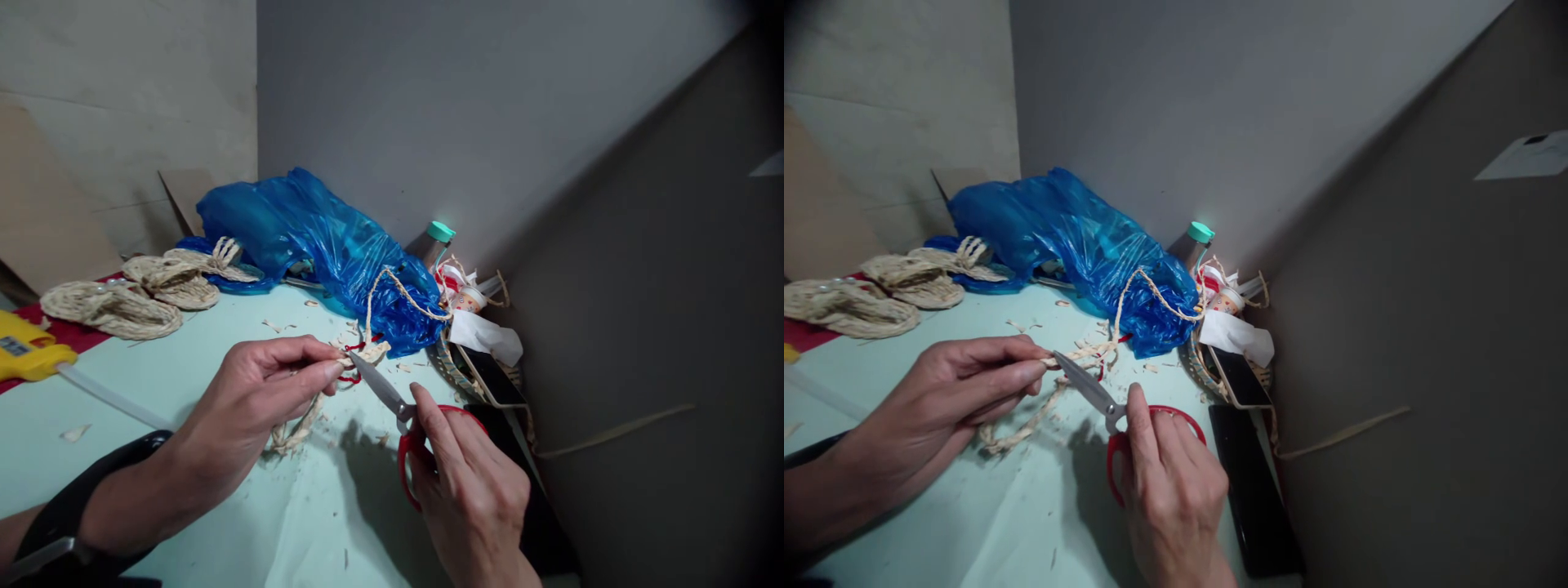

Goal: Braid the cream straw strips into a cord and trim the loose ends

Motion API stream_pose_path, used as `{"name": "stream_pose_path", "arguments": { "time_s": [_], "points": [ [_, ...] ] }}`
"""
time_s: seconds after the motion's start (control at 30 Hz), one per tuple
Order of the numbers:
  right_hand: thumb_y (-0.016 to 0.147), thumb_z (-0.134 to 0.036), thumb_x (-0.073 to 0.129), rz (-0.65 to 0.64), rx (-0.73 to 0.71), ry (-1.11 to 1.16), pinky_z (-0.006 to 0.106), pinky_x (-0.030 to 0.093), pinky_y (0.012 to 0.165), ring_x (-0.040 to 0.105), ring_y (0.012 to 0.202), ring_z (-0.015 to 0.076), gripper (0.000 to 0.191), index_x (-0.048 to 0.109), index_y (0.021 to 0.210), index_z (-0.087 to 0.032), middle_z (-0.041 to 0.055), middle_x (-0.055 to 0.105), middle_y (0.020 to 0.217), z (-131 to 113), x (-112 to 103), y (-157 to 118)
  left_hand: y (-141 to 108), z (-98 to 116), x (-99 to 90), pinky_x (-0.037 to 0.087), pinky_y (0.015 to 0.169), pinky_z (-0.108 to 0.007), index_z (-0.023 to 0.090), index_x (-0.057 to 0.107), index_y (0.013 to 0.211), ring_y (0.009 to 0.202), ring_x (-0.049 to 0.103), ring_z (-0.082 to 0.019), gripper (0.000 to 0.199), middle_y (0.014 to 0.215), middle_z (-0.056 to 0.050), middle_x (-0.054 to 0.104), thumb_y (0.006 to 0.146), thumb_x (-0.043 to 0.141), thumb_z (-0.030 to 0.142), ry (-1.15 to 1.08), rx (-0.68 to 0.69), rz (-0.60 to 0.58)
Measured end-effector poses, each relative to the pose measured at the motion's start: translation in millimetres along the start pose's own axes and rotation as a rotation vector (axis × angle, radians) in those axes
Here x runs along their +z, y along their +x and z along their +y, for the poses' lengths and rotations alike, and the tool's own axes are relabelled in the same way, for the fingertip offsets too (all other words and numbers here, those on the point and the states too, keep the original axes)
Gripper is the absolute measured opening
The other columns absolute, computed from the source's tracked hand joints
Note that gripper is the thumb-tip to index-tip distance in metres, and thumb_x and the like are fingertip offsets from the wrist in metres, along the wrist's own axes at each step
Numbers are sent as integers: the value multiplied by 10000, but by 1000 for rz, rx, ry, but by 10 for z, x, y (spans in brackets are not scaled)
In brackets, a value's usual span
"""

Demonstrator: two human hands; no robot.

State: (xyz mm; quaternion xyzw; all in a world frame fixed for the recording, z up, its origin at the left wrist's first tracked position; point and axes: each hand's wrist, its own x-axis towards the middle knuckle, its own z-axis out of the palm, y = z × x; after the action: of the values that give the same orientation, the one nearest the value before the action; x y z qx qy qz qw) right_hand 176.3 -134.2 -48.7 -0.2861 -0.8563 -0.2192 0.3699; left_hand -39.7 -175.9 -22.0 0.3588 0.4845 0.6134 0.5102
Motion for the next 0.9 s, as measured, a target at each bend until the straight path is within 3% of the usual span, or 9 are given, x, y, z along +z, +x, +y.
{"name": "stream_pose_path", "arguments": {
  "time_s": [0.07, 0.13, 0.23, 0.3, 0.37, 0.5, 0.63, 0.73, 0.9],
  "points": [
    [936, -71, 507, 7, 53, 44, 263, 479, 568, 645, 594, 150, 295, 656, 1190, -81, 56, 707, 745, 0, 35, -17, 8, -4, -4, 287, 462, -165, 214, 778, 793, 542, 391, -67, 139, 685, 13, 628, 744, 816, 338, -18, -12, -8],
    [916, -97, 510, 2, 199, 196, 241, 481, 533, 634, 572, 138, 276, 673, 1138, -116, 45, 698, 745, 5, 70, -24, 13, -10, -2, 241, 443, -173, 207, 772, 801, 511, 353, -58, 151, 666, 14, 621, 750, 811, 343, -39, -30, -19],
    [914, -237, 575, -69, 606, 551, 221, 479, 471, 591, 518, 125, 187, 671, 1052, -154, 13, 661, 698, 2, 84, 19, 22, -31, 8, 203, 432, -180, 195, 768, 807, 484, 311, -47, 165, 636, 23, 595, 761, 801, 350, -42, -49, -34],
    [886, -362, 648, -135, 882, 817, 224, 482, 438, 584, 490, 130, 235, 651, 1013, -163, 3, 647, 660, -31, 61, 87, 28, -63, 18, 198, 424, -183, 194, 773, 816, 471, 300, -41, 170, 638, 21, 600, 772, 791, 357, -28, -58, -51],
    [828, -435, 713, -160, 1030, 1080, 245, 523, 462, 634, 521, 158, 322, 624, 991, -171, 18, 676, 666, -87, 31, 166, 29, -111, 33, 213, 419, -181, 195, 780, 833, 463, 315, -38, 179, 662, 7, 637, 774, 790, 364, -4, -84, -87],
    [743, -404, 803, -145, 1041, 1326, 281, 579, 584, 692, 643, 187, 381, 598, 984, -193, 45, 727, 773, -173, 27, 245, 16, -201, 92, 220, 385, -171, 202, 795, 864, 419, 355, -37, 226, 630, -1, 668, 731, 819, 383, 61, -183, -202],
    [742, -364, 807, -101, 1153, 1460, 228, 504, 532, 619, 607, 134, 389, 567, 1005, -206, -7, 661, 761, -139, 101, 189, 9, -234, 156, 233, 353, -172, 193, 803, 785, 376, 383, -42, 167, 574, -9, 687, 695, 828, 331, 116, -188, -252],
    [743, -382, 791, -64, 1160, 1508, 212, 450, 494, 545, 579, 113, 402, 544, 1009, -208, -29, 596, 728, -84, 138, 149, 7, -236, 156, 275, 360, -175, 202, 807, 755, 373, 404, -45, 131, 621, -31, 731, 724, 803, 329, 165, -176, -279],
    [765, -336, 775, 22, 1157, 1520, 211, 473, 521, 530, 599, 104, 359, 560, 1025, -211, -28, 569, 769, 6, 90, 149, 3, -229, 93, 393, 452, -190, 258, 821, 896, 460, 487, -78, 147, 693, -27, 761, 800, 748, 343, 204, -131, -306]
  ]
}}
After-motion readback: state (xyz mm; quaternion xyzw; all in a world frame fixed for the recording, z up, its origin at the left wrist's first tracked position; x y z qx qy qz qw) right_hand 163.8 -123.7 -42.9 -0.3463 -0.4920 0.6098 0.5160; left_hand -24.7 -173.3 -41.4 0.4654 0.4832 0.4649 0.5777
